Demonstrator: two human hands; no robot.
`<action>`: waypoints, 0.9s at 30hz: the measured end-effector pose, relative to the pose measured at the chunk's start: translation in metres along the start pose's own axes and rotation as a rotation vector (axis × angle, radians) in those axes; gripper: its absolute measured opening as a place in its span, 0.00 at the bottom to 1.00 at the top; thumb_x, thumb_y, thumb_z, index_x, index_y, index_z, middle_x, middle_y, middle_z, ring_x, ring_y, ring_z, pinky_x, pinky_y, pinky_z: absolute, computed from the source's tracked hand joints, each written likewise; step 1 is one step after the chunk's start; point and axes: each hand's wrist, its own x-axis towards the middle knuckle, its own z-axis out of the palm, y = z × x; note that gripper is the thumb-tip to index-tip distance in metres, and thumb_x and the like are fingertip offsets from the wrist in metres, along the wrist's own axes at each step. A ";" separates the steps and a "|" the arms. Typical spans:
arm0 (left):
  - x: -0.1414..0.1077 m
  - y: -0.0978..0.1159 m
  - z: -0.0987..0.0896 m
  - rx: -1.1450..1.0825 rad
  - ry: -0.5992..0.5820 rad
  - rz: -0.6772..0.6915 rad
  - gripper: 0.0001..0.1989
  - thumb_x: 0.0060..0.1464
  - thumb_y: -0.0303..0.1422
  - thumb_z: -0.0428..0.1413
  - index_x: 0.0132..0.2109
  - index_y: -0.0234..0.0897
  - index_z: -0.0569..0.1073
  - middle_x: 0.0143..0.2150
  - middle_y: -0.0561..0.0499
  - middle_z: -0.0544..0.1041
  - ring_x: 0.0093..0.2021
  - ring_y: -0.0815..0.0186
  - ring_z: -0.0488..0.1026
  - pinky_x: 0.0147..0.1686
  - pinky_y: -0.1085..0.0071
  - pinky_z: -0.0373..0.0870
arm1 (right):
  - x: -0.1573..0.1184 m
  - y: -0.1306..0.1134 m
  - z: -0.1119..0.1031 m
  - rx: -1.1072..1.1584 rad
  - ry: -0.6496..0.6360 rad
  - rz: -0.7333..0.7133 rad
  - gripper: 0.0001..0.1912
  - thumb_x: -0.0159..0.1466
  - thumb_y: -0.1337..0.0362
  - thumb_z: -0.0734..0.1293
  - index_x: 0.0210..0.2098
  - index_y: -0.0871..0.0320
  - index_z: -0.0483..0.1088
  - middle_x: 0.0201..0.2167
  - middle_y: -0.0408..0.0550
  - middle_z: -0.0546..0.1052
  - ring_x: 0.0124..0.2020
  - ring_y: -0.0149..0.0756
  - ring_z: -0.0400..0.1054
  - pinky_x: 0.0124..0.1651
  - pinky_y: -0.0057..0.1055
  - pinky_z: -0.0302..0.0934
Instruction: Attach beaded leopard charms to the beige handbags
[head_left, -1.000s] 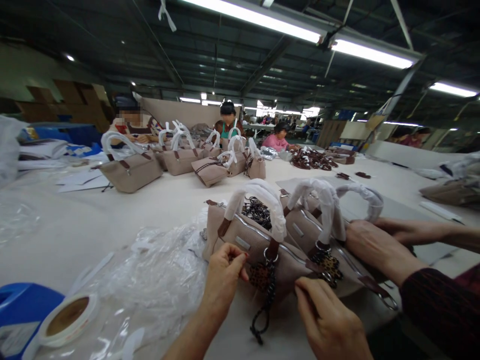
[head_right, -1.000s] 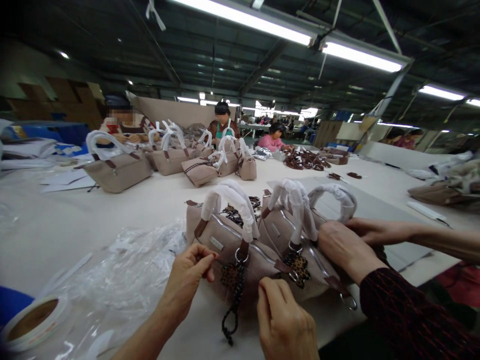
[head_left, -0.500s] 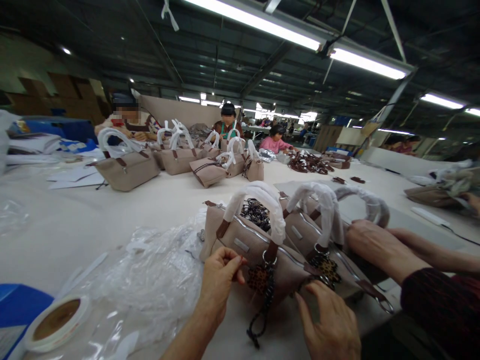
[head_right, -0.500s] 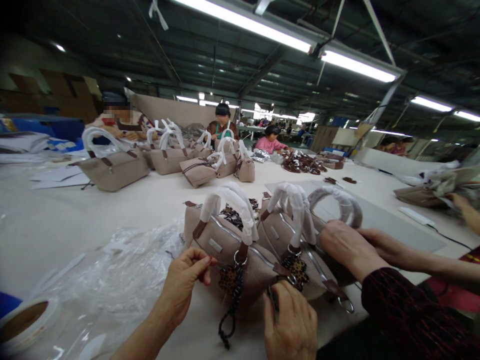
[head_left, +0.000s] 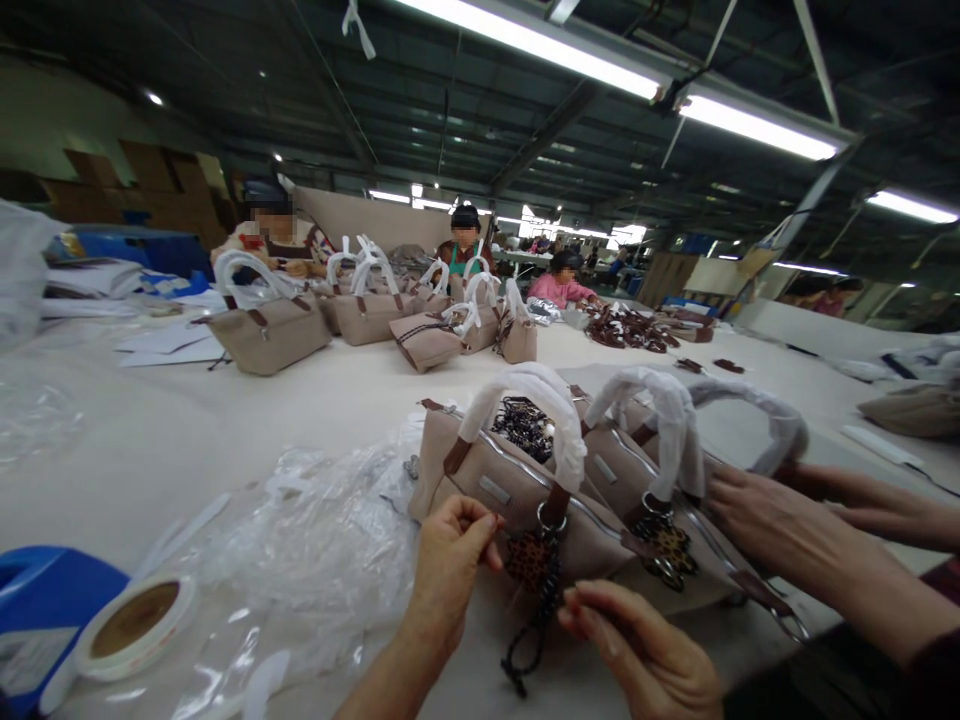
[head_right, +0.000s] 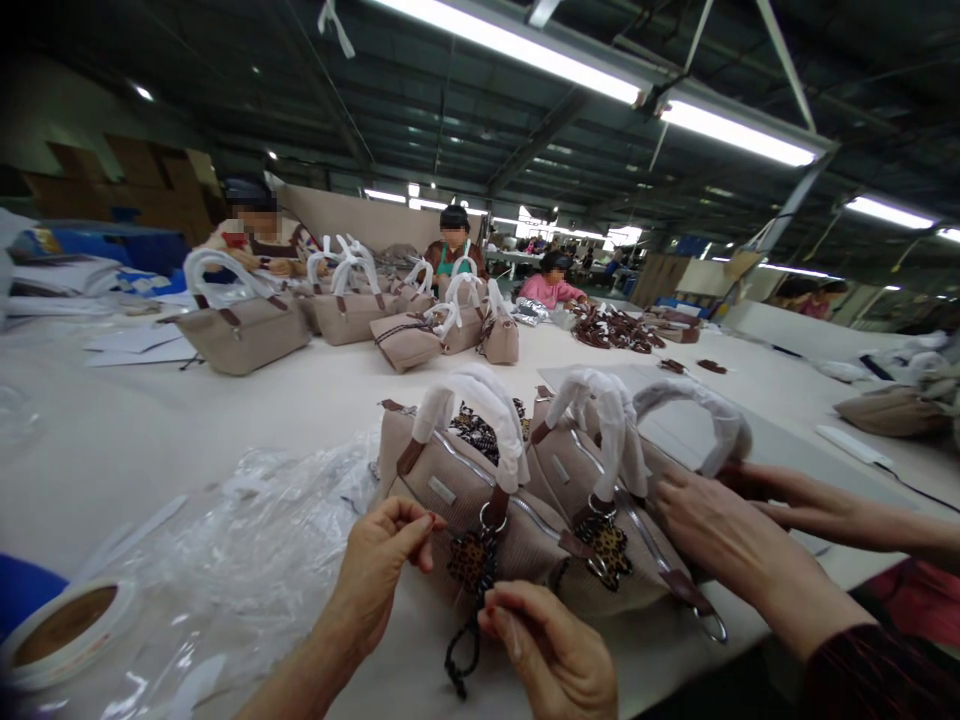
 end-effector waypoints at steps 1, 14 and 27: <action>-0.001 0.001 0.001 0.015 -0.013 0.010 0.06 0.39 0.33 0.56 0.24 0.34 0.67 0.16 0.56 0.71 0.15 0.75 0.63 0.21 0.77 0.58 | 0.005 -0.002 0.002 -0.052 -0.035 -0.085 0.05 0.56 0.63 0.69 0.33 0.52 0.76 0.29 0.45 0.77 0.27 0.33 0.73 0.31 0.23 0.70; -0.012 0.013 0.006 0.229 -0.282 0.270 0.05 0.42 0.28 0.54 0.22 0.36 0.68 0.26 0.54 0.67 0.28 0.70 0.64 0.28 0.75 0.60 | 0.028 0.012 0.033 -0.221 -0.106 -0.338 0.07 0.60 0.68 0.64 0.35 0.55 0.74 0.30 0.45 0.75 0.32 0.31 0.71 0.33 0.22 0.69; 0.012 0.006 0.014 0.767 -0.371 0.659 0.11 0.52 0.26 0.46 0.36 0.37 0.73 0.37 0.46 0.75 0.38 0.60 0.69 0.39 0.63 0.61 | 0.019 0.017 0.019 -0.211 -0.019 -0.059 0.09 0.58 0.60 0.65 0.32 0.58 0.74 0.24 0.43 0.75 0.25 0.30 0.68 0.27 0.20 0.64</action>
